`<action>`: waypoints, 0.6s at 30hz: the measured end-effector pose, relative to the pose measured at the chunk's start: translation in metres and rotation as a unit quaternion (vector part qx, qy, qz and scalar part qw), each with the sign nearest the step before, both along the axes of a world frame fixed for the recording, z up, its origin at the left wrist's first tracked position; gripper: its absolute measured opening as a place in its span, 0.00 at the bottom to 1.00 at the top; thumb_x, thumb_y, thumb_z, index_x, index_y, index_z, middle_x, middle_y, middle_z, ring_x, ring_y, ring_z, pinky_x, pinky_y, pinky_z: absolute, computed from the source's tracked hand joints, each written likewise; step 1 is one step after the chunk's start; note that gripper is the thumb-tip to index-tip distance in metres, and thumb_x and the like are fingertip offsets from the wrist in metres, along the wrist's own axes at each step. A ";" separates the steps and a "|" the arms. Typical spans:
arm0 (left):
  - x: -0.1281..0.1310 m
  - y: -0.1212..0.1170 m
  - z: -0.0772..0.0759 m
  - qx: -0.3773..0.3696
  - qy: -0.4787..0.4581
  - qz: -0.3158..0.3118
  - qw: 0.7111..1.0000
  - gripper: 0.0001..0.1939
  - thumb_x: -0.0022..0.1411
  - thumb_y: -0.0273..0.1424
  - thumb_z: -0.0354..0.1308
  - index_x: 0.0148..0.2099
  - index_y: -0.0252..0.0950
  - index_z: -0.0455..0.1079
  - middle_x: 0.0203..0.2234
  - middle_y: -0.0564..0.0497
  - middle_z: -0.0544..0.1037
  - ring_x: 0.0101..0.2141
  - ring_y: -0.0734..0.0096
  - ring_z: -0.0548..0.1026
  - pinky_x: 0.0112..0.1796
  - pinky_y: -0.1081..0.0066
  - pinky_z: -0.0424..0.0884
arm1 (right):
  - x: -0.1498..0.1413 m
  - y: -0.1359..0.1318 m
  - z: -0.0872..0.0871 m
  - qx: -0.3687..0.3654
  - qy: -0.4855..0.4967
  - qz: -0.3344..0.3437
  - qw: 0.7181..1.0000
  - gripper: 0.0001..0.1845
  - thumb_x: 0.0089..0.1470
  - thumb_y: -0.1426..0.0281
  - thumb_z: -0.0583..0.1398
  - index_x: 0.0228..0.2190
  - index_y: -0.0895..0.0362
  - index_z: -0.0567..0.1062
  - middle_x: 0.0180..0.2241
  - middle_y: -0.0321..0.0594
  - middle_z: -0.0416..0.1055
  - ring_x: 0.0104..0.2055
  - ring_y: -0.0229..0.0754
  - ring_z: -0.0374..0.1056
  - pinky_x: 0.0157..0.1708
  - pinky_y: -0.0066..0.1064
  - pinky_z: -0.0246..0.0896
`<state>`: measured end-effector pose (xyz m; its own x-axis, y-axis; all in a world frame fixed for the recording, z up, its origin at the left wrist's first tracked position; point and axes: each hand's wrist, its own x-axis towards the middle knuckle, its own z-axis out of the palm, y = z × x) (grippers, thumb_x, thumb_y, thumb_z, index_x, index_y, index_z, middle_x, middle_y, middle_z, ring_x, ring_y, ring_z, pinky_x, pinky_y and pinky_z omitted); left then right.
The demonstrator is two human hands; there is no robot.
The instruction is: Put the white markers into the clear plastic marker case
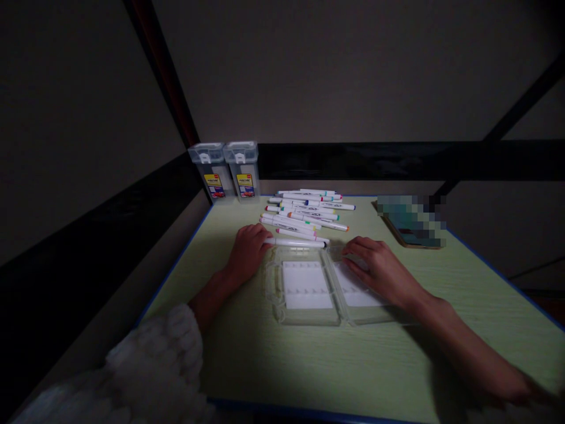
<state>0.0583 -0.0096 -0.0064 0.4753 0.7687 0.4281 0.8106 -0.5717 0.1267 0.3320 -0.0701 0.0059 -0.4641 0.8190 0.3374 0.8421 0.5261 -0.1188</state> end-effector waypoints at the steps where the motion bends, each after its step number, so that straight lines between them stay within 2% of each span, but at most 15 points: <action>1: 0.000 0.000 0.000 0.006 -0.003 0.002 1.000 0.06 0.55 0.29 0.52 0.36 0.34 0.67 0.32 0.49 0.70 0.37 0.65 0.66 0.42 0.63 0.61 | 0.000 0.000 0.000 -0.001 -0.002 0.001 1.000 0.10 0.54 0.71 0.50 0.31 0.60 0.70 0.32 0.45 0.68 0.34 0.42 0.63 0.35 0.34 0.56; 9: 0.000 -0.003 0.004 0.046 -0.028 0.024 0.998 0.06 0.56 0.29 0.51 0.37 0.35 0.67 0.32 0.49 0.69 0.37 0.64 0.66 0.43 0.63 0.61 | -0.001 -0.001 0.000 -0.006 -0.003 0.004 1.000 0.10 0.54 0.71 0.50 0.32 0.60 0.70 0.32 0.45 0.68 0.35 0.43 0.64 0.35 0.35 0.57; 18: -0.001 -0.005 0.005 0.077 -0.049 0.026 0.996 0.07 0.56 0.29 0.51 0.38 0.35 0.66 0.33 0.49 0.69 0.37 0.65 0.66 0.43 0.62 0.60 | -0.004 -0.003 0.002 0.006 0.040 -0.002 0.999 0.13 0.53 0.71 0.51 0.41 0.60 0.66 0.36 0.46 0.69 0.38 0.46 0.65 0.37 0.39 0.60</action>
